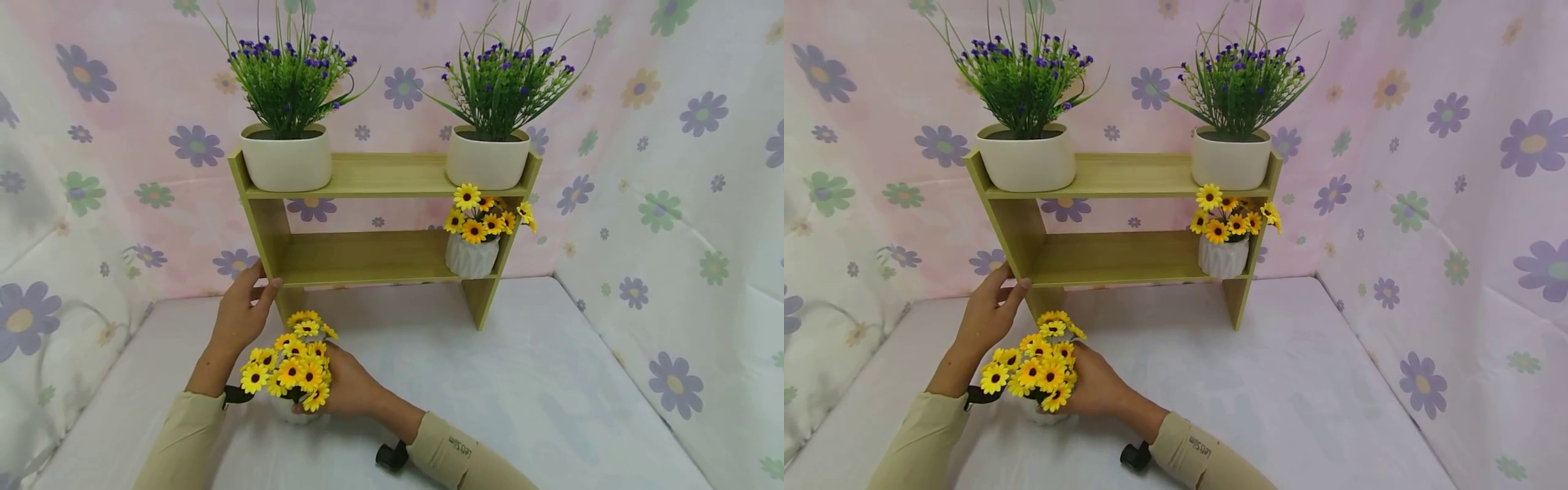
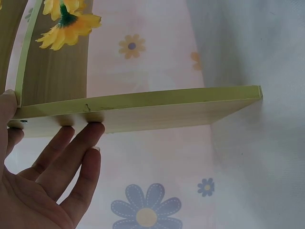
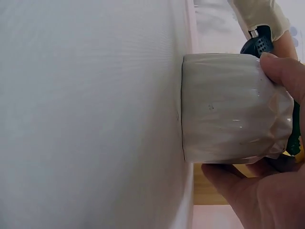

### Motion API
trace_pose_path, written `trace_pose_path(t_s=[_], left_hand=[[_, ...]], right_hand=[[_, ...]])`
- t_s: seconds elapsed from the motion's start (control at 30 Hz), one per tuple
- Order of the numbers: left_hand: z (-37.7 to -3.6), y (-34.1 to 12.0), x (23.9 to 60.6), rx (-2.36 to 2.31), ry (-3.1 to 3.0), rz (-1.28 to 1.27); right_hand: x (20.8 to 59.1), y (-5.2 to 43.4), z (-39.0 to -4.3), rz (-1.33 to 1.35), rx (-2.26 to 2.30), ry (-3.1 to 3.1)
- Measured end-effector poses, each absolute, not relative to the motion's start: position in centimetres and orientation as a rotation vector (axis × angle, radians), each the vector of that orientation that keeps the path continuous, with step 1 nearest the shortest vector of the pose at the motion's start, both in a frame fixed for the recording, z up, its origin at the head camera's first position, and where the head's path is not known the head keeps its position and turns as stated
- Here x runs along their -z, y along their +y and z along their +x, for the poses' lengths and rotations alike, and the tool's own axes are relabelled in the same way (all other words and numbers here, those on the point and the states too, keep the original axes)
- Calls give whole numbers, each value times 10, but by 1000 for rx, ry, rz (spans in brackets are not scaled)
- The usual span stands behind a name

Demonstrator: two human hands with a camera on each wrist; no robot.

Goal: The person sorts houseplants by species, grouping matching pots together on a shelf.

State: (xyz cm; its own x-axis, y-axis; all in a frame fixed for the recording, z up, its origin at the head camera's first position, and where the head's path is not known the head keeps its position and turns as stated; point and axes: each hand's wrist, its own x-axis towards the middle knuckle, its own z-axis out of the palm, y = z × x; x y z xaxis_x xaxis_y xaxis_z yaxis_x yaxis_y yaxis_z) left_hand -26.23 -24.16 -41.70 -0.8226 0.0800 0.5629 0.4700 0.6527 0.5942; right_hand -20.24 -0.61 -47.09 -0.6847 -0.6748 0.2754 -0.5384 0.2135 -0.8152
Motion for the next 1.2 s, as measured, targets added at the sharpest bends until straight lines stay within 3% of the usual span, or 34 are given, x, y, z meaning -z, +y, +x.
trace_pose_path(t_s=[0.27, 0.77, 1.2], left_hand=[[-262, -242, 417, 1065, -2401, -407], [-260, -241, 414, 1061, -2476, -340], [-260, -243, 414, 1054, -2427, -389]], right_hand=[[461, 3, -202, -1100, 1533, 2390], [401, 21, -214, -985, 1751, 2395], [353, 21, -245, -1178, 1951, 2394]])
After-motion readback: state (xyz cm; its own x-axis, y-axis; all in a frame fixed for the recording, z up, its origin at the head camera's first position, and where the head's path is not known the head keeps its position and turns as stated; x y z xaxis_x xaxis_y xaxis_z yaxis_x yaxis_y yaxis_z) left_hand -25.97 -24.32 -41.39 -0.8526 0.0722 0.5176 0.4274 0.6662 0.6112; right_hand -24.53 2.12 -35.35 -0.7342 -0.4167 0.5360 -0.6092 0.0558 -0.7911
